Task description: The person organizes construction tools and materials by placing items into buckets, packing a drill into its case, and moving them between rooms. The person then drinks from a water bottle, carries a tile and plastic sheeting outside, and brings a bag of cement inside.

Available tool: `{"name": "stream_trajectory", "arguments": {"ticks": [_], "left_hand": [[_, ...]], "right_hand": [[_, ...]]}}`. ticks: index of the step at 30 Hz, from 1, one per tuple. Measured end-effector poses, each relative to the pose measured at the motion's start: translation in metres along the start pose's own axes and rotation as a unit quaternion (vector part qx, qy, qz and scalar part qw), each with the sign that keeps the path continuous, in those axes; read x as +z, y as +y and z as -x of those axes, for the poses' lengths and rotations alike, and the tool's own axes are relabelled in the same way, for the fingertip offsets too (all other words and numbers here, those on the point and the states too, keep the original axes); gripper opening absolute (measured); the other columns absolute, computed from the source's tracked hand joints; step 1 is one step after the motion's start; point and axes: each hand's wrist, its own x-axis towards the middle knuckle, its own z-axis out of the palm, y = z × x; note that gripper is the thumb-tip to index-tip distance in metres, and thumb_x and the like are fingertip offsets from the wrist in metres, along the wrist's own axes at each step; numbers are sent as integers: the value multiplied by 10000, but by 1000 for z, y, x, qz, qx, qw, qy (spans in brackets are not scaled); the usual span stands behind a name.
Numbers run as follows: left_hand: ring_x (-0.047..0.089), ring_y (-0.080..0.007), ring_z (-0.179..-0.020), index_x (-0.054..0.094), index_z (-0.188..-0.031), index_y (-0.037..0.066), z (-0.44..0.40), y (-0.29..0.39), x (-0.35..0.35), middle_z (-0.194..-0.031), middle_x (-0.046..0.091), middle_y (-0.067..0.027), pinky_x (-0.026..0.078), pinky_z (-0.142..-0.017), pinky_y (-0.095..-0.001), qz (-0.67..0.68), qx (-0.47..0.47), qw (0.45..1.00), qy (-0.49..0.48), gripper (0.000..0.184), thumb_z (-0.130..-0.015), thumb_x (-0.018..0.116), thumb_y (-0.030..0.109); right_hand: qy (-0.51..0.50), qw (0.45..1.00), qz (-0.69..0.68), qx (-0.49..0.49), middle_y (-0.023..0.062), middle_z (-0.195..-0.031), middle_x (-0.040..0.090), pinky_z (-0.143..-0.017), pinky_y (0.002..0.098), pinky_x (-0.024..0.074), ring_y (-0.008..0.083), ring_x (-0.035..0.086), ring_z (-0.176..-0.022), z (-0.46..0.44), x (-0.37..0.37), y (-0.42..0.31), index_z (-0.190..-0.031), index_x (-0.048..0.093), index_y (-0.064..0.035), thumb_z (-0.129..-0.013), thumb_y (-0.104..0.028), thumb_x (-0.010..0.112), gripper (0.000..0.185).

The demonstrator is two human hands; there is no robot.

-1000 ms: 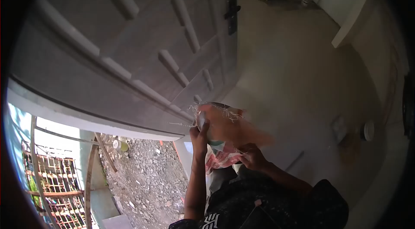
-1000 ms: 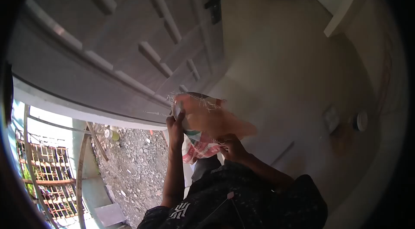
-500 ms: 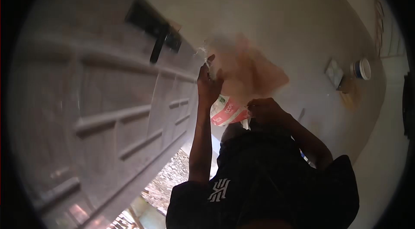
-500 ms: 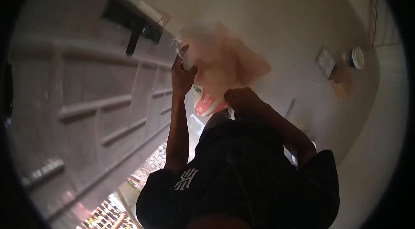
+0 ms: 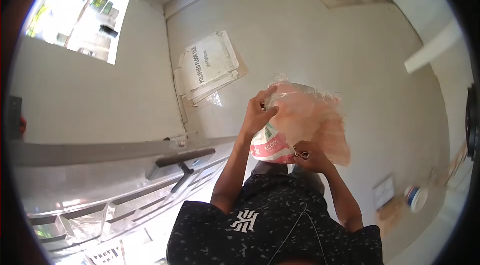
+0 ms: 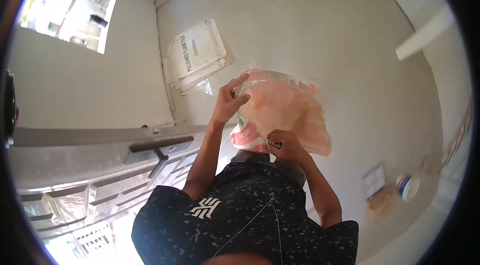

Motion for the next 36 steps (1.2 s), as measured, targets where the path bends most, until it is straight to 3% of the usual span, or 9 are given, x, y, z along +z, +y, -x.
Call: {"name": "stream_trajectory", "arguments": {"ticks": [3, 5, 8, 15, 17, 20, 24, 29, 36], "left_hand": [[479, -144, -997, 468, -1179, -16, -38, 23, -6, -1149, 505, -96, 367, -844, -235, 63, 39, 996, 41, 542, -650, 588, -11], [444, -162, -1079, 450, -1193, -23, -74, 28, -17, -1180, 484, -104, 338, -900, -249, 73, 25, 994, 77, 566, -644, 589, -20], [486, -124, -938, 457, -1189, -8, -128, -18, -38, -1099, 516, -84, 383, -797, -223, 90, 45, 979, 175, 560, -644, 584, 4], [466, -158, -1059, 449, -1208, 21, -259, -65, -119, -1184, 483, -104, 362, -878, -249, 47, -18, 951, 305, 589, -638, 586, -30], [470, -188, -1062, 446, -1207, 18, -290, -80, -142, -1173, 485, -126, 363, -885, -263, 71, -13, 942, 328, 572, -653, 585, -19], [472, -283, -1048, 439, -1198, 6, -340, -104, -163, -1106, 497, -172, 371, -886, -296, -81, -38, 919, 385, 580, -632, 564, -25], [463, -310, -1050, 421, -1204, -6, -398, -156, -214, -1090, 493, -186, 364, -899, -326, -45, -124, 898, 420, 617, -602, 560, -28], [485, -287, -994, 392, -1223, -12, -459, -248, -256, -1061, 495, -167, 383, -867, -319, -260, -157, 790, 532, 647, -590, 515, -66], [411, -342, -1097, 382, -1223, -16, -518, -293, -314, -1163, 453, -208, 306, -958, -373, -233, -302, 666, 641, 666, -572, 526, -21]], "right_hand": [[-116, 992, 53, -9, 77, -712, 558, -545, 282, 437, 215, 546, -593, -68, -55, 3, -745, 565, -25, -635, 9, 607, 122], [-59, 991, 88, -78, 84, -688, 547, -548, 288, 437, 215, 543, -588, -122, -77, 23, -744, 564, -33, -627, 14, 603, 132], [-107, 985, 106, -83, 87, -696, 560, -568, 294, 449, 219, 562, -615, -201, -93, 39, -739, 568, -36, -630, -10, 601, 117], [-209, 942, 213, -155, 86, -842, 612, -698, 314, 469, 235, 588, -792, -383, -122, 52, -831, 619, -61, -653, -79, 617, 180], [-123, 942, 209, -233, 103, -884, 604, -669, 325, 482, 237, 590, -776, -427, -134, 43, -864, 596, -17, -658, -89, 645, 224], [-87, 970, 185, -129, 113, -893, 594, -663, 290, 482, 218, 585, -791, -486, -186, 65, -893, 587, -16, -676, -72, 636, 229], [-93, 972, 212, -29, 114, -860, 593, -645, 266, 479, 203, 593, -730, -596, -239, 111, -881, 586, -6, -685, -42, 618, 203], [-150, 923, 353, 26, 118, -827, 606, -638, 286, 476, 205, 595, -681, -773, -293, 149, -856, 602, -1, -692, -64, 604, 176], [-256, 891, 365, -81, 134, -803, 604, -642, 304, 470, 215, 589, -686, -1047, -256, 117, -866, 601, 1, -715, -135, 588, 204]]}}
